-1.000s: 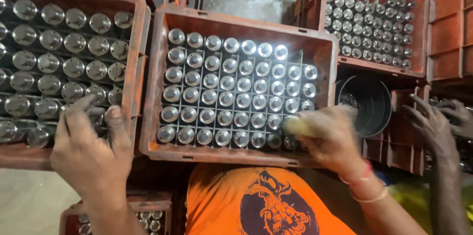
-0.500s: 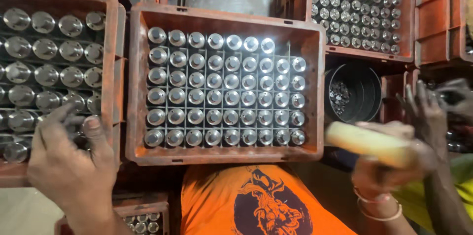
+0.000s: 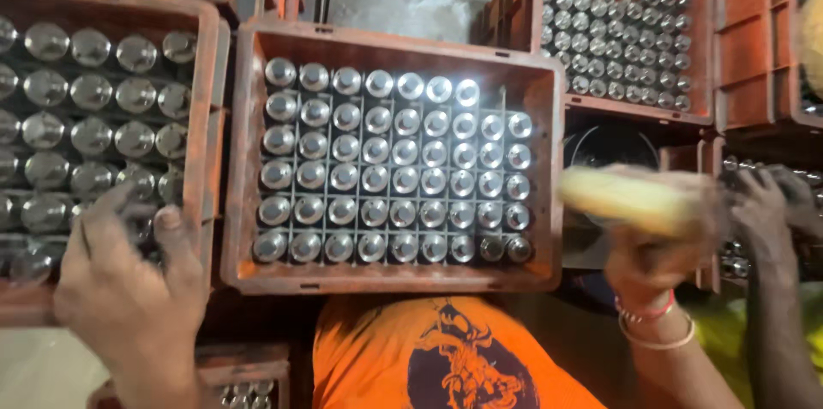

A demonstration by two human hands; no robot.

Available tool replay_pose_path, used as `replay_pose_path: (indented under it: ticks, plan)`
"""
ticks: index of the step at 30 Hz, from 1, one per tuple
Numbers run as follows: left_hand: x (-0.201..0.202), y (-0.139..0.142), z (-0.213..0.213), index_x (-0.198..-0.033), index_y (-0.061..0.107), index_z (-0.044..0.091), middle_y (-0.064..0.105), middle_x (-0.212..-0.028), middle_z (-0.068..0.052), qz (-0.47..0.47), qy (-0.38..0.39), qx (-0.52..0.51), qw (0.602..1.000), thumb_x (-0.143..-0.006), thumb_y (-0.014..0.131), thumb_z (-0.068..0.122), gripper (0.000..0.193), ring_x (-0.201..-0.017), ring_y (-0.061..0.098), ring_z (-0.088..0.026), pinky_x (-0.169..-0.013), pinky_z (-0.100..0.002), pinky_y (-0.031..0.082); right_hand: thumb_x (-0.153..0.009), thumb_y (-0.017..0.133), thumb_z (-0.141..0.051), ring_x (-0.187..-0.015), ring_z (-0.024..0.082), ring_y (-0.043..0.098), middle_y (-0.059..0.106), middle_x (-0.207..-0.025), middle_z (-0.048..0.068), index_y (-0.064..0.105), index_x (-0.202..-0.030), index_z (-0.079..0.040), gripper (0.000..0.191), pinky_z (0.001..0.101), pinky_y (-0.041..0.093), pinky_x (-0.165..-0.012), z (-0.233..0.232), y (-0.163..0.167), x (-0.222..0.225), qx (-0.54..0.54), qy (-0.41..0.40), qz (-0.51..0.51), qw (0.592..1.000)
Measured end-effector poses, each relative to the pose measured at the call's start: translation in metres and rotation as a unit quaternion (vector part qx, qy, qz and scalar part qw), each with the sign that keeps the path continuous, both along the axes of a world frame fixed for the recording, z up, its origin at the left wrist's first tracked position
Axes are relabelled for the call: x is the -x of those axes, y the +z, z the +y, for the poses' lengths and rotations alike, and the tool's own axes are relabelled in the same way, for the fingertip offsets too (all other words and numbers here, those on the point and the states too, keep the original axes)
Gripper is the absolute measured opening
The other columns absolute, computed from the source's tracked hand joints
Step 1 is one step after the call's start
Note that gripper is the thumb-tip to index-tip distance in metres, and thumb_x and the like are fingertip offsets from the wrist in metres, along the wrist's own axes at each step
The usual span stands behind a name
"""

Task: The person sorts small, shiny metal cylindrical parts from a crate into a bucket. They pick up the parts by hand and place them into the container, occasionally using a wooden mallet to tap the parts in the crate.

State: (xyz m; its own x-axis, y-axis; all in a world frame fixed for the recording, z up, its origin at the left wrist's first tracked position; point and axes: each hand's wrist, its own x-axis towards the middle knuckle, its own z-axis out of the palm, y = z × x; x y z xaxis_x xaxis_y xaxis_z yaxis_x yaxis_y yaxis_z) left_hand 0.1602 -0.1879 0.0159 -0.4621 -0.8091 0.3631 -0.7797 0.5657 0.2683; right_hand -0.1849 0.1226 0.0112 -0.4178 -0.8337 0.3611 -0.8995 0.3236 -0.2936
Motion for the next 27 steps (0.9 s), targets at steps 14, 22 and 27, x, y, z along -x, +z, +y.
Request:
replay_pose_path:
  ticks: [14, 22, 27]
  plan:
    - [0.013, 0.018, 0.001, -0.124, 0.067, 0.001, 0.070, -0.101, -0.016, 0.040, -0.002, -0.016, 0.999, -0.116, 0.059, 0.040, 0.040, -0.092, 0.069, -0.038, -0.078, -0.046, 0.054, -0.098, 0.073, -0.008, -0.127, 0.020, 0.061, 0.059, -0.142, 0.013, 0.053, -0.146, -0.003, 0.052, 0.0320, 0.053, -0.110, -0.034, 0.003, 0.037, 0.206, -0.004, -0.221, 0.953]
    - [0.012, 0.017, 0.002, -0.127, 0.067, 0.002, 0.070, -0.104, -0.014, 0.079, -0.011, -0.023, 0.997, -0.117, 0.062, 0.036, 0.037, -0.089, 0.068, -0.032, -0.084, -0.044, 0.055, -0.101, 0.074, -0.004, -0.129, 0.020, 0.056, 0.056, -0.143, 0.010, 0.050, -0.151, -0.007, 0.056, 0.0367, 0.050, -0.113, -0.055, -0.008, 0.051, 0.154, -0.037, -0.151, 0.976]
    - [0.007, 0.009, 0.003, -0.120, 0.066, 0.003, 0.066, -0.111, -0.015, 0.091, -0.026, 0.037, 0.995, -0.111, 0.068, 0.035, 0.034, -0.104, 0.066, -0.033, -0.089, -0.045, 0.054, -0.110, 0.069, -0.004, -0.146, 0.026, 0.049, 0.039, -0.161, 0.009, 0.029, -0.158, -0.007, 0.063, 0.0465, 0.046, -0.125, 0.016, -0.021, 0.079, 0.371, -0.160, -0.118, 0.907]
